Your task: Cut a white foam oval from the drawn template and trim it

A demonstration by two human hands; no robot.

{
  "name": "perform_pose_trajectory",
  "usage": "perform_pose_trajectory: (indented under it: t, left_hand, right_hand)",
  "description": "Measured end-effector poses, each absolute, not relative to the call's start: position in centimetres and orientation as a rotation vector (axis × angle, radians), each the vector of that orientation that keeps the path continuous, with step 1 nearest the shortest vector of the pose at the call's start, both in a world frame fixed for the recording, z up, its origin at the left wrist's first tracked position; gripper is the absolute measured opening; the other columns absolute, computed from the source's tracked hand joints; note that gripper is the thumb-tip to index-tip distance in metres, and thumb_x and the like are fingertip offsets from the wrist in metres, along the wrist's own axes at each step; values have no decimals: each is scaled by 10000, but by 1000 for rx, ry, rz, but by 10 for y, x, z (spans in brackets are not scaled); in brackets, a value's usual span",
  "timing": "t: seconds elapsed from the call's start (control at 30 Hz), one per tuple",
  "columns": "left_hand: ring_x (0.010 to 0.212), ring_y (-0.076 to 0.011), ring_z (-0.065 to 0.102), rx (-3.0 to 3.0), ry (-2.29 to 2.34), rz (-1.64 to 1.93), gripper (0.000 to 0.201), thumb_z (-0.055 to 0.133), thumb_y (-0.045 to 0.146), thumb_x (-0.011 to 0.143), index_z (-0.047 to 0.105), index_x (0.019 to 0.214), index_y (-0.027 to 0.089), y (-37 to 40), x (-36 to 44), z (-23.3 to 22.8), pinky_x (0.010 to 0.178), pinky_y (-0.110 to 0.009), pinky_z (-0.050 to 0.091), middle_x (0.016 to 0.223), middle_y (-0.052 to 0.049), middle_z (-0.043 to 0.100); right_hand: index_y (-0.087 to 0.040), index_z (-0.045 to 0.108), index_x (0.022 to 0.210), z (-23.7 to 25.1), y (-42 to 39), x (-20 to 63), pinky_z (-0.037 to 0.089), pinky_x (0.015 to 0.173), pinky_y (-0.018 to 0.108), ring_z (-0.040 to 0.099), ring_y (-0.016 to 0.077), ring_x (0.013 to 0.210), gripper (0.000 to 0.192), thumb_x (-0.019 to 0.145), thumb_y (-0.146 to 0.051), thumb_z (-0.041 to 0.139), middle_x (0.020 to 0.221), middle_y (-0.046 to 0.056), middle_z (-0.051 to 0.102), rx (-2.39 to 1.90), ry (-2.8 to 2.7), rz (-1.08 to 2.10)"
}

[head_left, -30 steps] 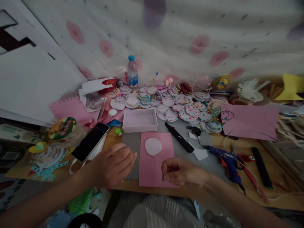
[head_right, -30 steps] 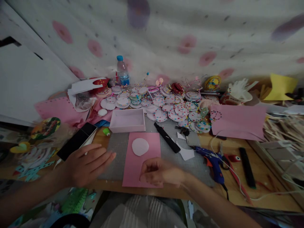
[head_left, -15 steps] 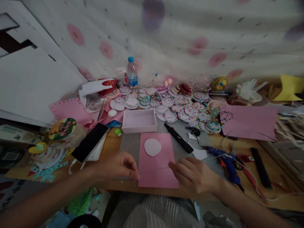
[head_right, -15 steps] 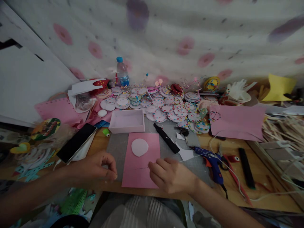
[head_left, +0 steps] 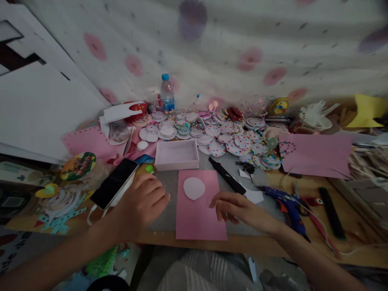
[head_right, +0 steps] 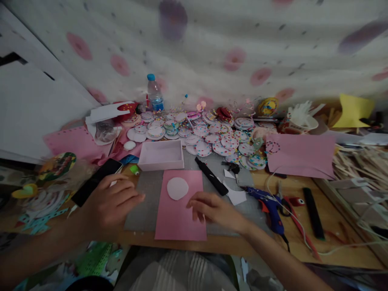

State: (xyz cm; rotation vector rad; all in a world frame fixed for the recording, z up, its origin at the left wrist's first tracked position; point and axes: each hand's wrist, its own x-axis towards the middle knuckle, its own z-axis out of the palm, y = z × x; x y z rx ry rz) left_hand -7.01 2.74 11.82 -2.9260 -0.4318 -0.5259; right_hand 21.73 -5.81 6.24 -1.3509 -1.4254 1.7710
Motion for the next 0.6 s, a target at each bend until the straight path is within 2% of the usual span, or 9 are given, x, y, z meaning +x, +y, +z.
perform_pose_trajectory:
  t: [0.1,0.23,0.33,0.43,0.6]
  left_hand:
    - [910,-204,568,-2724,-119,-504,227,443,57,908,663,963,82,22,-74,121,899,-409,403,906,-74,678]
    - [957,-199,578,-2683,32,-464,318,359,77,939,666,1020,70,21,-79,119,898,-378,416,1012,-99,680]
    - [939,-196,591,-2662,77,-452,340,339,75,942,668,1028,76,24,-82,118,888,-373,428,1002,-91,690]
    - [916,-189,606,-2658,116,-383,315,365,74,939,661,1047,82,26,-83,120,874,-362,449,986,-76,703]
    - [921,-198,620,-2681,76,-348,269,404,53,928,640,1057,45,28,-86,121,880,-372,461,974,-99,711]
  right_hand:
    - [-145,616,853,64,-56,212,236,432,190,401,54,492,371,860,-514,577,654,-14,558,-1194,-1104,2101]
    - [-130,603,759,62,-57,209,131,410,203,272,26,444,333,752,-435,735,572,-60,479,-1036,-921,2232]
    - [-130,616,783,61,-58,209,127,402,202,245,21,426,318,729,-409,757,548,-82,449,-1005,-906,2290]
    - [-137,631,808,60,-59,208,179,406,194,292,31,437,308,722,-406,753,565,-76,472,-1060,-1065,2284]
    - [-154,535,681,63,-58,203,252,484,190,350,50,532,329,739,-414,727,597,-72,451,-1184,-1270,2048]
